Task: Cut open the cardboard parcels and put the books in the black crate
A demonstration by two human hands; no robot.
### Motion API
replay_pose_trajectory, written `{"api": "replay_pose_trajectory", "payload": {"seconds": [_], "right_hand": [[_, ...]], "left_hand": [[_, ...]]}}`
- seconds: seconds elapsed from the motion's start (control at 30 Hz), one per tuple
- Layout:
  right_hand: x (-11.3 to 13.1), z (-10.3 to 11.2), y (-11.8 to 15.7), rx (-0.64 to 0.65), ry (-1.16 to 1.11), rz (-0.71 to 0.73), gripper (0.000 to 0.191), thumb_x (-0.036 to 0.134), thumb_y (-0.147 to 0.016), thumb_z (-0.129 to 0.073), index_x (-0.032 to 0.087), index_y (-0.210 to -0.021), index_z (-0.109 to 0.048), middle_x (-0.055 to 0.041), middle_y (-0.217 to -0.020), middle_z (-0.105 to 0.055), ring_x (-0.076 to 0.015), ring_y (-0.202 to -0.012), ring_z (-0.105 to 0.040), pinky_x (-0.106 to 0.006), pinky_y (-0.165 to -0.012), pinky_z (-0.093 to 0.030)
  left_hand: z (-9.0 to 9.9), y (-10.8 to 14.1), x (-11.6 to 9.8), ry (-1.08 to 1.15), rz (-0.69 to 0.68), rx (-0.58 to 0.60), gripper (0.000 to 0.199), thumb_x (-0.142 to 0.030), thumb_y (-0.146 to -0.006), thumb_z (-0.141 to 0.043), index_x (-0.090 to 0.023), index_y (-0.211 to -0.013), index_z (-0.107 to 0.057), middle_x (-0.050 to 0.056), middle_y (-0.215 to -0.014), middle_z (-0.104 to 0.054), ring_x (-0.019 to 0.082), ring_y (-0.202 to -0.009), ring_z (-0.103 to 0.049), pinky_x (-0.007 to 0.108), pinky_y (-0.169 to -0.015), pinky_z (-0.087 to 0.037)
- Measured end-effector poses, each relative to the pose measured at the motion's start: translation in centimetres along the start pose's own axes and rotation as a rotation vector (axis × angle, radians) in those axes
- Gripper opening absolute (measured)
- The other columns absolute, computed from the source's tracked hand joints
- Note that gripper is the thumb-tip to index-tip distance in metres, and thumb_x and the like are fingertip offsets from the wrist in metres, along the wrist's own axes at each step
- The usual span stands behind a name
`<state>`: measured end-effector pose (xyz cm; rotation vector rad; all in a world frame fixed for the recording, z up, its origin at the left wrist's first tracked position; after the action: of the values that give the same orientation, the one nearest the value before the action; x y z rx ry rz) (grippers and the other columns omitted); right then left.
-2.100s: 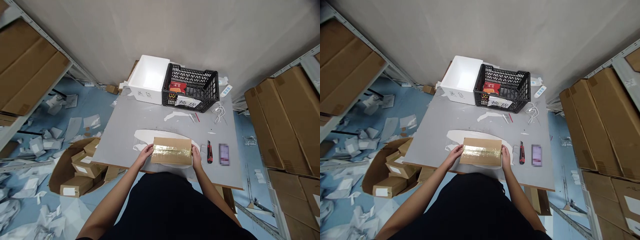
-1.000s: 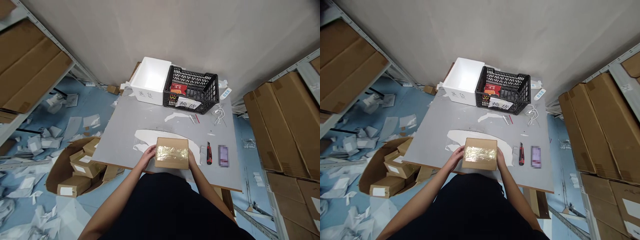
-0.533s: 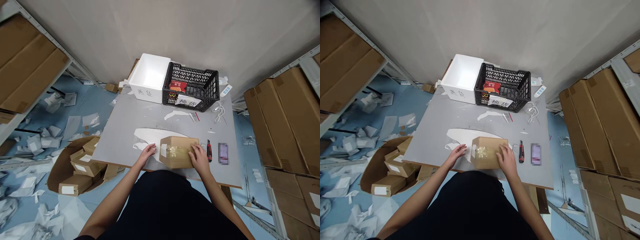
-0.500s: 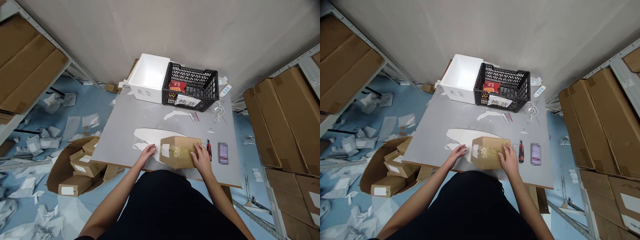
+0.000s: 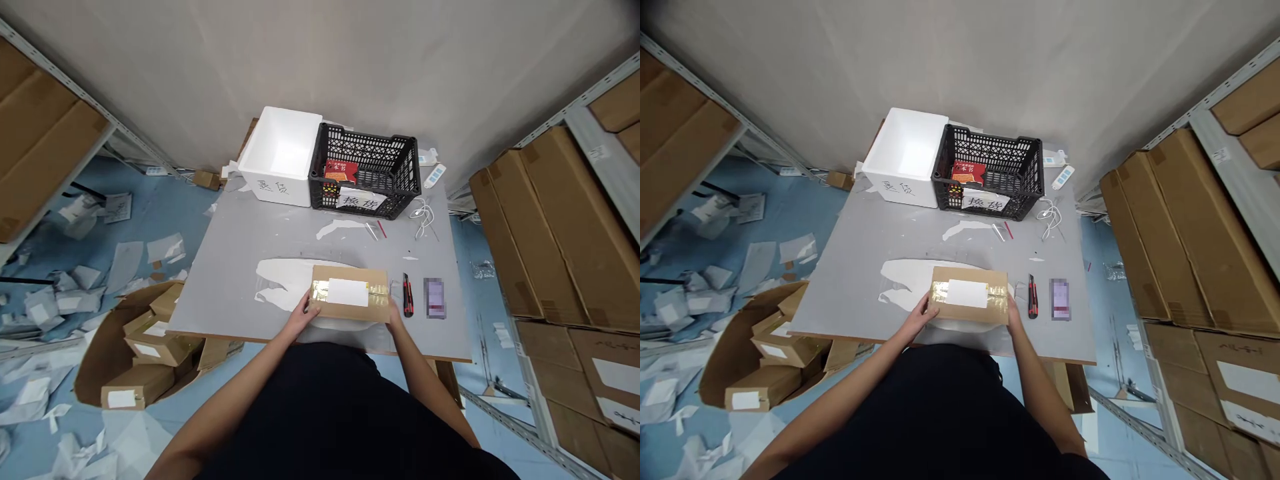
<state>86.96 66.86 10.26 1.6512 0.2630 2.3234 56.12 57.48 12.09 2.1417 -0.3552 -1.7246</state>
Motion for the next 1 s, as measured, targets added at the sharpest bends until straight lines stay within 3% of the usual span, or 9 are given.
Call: {"api": "replay_pose_trajectory", "payload": {"seconds": [0.07,0.13,0.23,0.33,0.43,0.6,0.8,0.9,1.0], "right_hand": [[-0.8,-1.3,-0.4,-0.015,0.069,-0.006,0.061,0.067,-0.077,-0.051,0.015,-0.099,-0.073,-0.012,-0.099,-0.073,-0.0287,-0.099,-0.066,-0.043,-0.088,-0.051],[-1.7,-0.7,-0.9,-0.079,0.153,-0.018,0.057,0.059,-0.078,-0.051,0.014,-0.106,-0.07,-0.0145,-0.11,-0.07,-0.0291,-0.105,-0.062,-0.045,-0.095,-0.047],[-3.0,2.8,-1.9,-0.239,0.285,-0.064,0.06,0.048,-0.079,-0.049,0.011,-0.125,-0.059,-0.0197,-0.132,-0.057,-0.0312,-0.123,-0.05,-0.049,-0.107,-0.033],[-4.5,6.3,-2.7,-0.338,0.392,-0.154,0.063,0.041,-0.075,-0.056,0.011,-0.13,-0.054,-0.0224,-0.134,-0.052,-0.0352,-0.129,-0.043,-0.053,-0.109,-0.027],[-6.0,7.9,-3.6,-0.368,0.458,-0.258,0.059,0.038,-0.069,-0.062,0.014,-0.123,-0.058,-0.0221,-0.129,-0.054,-0.0368,-0.124,-0.046,-0.054,-0.106,-0.031],[-7.2,8.5,-5.2,-0.323,0.479,-0.414,0.057,0.033,-0.057,-0.072,0.012,-0.109,-0.062,-0.023,-0.113,-0.062,-0.0344,-0.106,-0.06,-0.045,-0.093,-0.045],[-6.4,8.8,-4.1,-0.212,0.439,-0.474,0.039,0.034,-0.06,-0.069,0.014,-0.092,-0.066,-0.0166,-0.084,-0.07,-0.0337,-0.084,-0.068,-0.042,-0.073,-0.052],[-4.8,8.7,-2.9,-0.204,0.395,-0.417,0.04,0.044,-0.066,-0.065,0.014,-0.092,-0.065,-0.0147,-0.081,-0.07,-0.033,-0.082,-0.069,-0.042,-0.071,-0.053],[-2.1,8.1,-1.8,-0.183,0.325,-0.324,0.048,0.054,-0.071,-0.06,0.016,-0.102,-0.061,-0.0097,-0.085,-0.071,-0.0268,-0.074,-0.069,-0.038,-0.066,-0.055]], "left_hand": [[0.8,0.1,-0.3,-0.036,0.0,-0.117,0.086,-0.049,-0.074,-0.074,-0.024,-0.147,-0.037,0.01,-0.155,-0.036,0.029,-0.143,-0.033,0.042,-0.115,-0.03],[1.5,0.2,-0.5,-0.056,0.012,-0.163,0.082,-0.049,-0.075,-0.073,-0.024,-0.146,-0.038,0.01,-0.155,-0.036,0.029,-0.143,-0.033,0.041,-0.115,-0.03],[1.8,0.3,-0.6,-0.087,0.018,-0.167,0.072,-0.05,-0.075,-0.071,-0.023,-0.138,-0.048,0.01,-0.147,-0.048,0.029,-0.137,-0.042,0.04,-0.113,-0.032],[1.6,0.5,-0.5,-0.122,0.044,-0.194,0.065,-0.052,-0.075,-0.07,-0.022,-0.131,-0.055,0.009,-0.139,-0.056,0.029,-0.132,-0.048,0.04,-0.111,-0.034],[1.4,0.7,-0.4,-0.128,0.07,-0.2,0.06,-0.052,-0.075,-0.07,-0.022,-0.126,-0.058,0.008,-0.136,-0.059,0.029,-0.13,-0.049,0.04,-0.11,-0.035],[1.2,0.8,-0.6,-0.154,0.067,-0.217,0.057,-0.053,-0.076,-0.069,-0.022,-0.123,-0.061,0.008,-0.133,-0.061,0.029,-0.128,-0.051,0.04,-0.109,-0.035],[0.6,0.8,-1.2,-0.178,0.056,-0.243,0.056,-0.055,-0.077,-0.067,-0.022,-0.121,-0.062,0.008,-0.128,-0.064,0.03,-0.123,-0.055,0.042,-0.106,-0.038],[0.5,0.9,-1.5,-0.171,0.054,-0.278,0.058,-0.055,-0.076,-0.068,-0.021,-0.123,-0.06,0.009,-0.129,-0.063,0.031,-0.123,-0.054,0.042,-0.106,-0.039],[0.4,0.9,-1.5,-0.179,0.048,-0.319,0.059,-0.053,-0.076,-0.068,-0.02,-0.123,-0.059,0.011,-0.129,-0.062,0.031,-0.122,-0.055,0.041,-0.102,-0.042]]}}
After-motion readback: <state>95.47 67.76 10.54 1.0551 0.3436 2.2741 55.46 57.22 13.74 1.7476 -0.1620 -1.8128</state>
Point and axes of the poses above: each hand's wrist, its own y-axis away from the middle knuckle, its own z-axis out of the back of the hand, x = y × z, the point moved 2 cm from there along -y, towards the middle knuckle
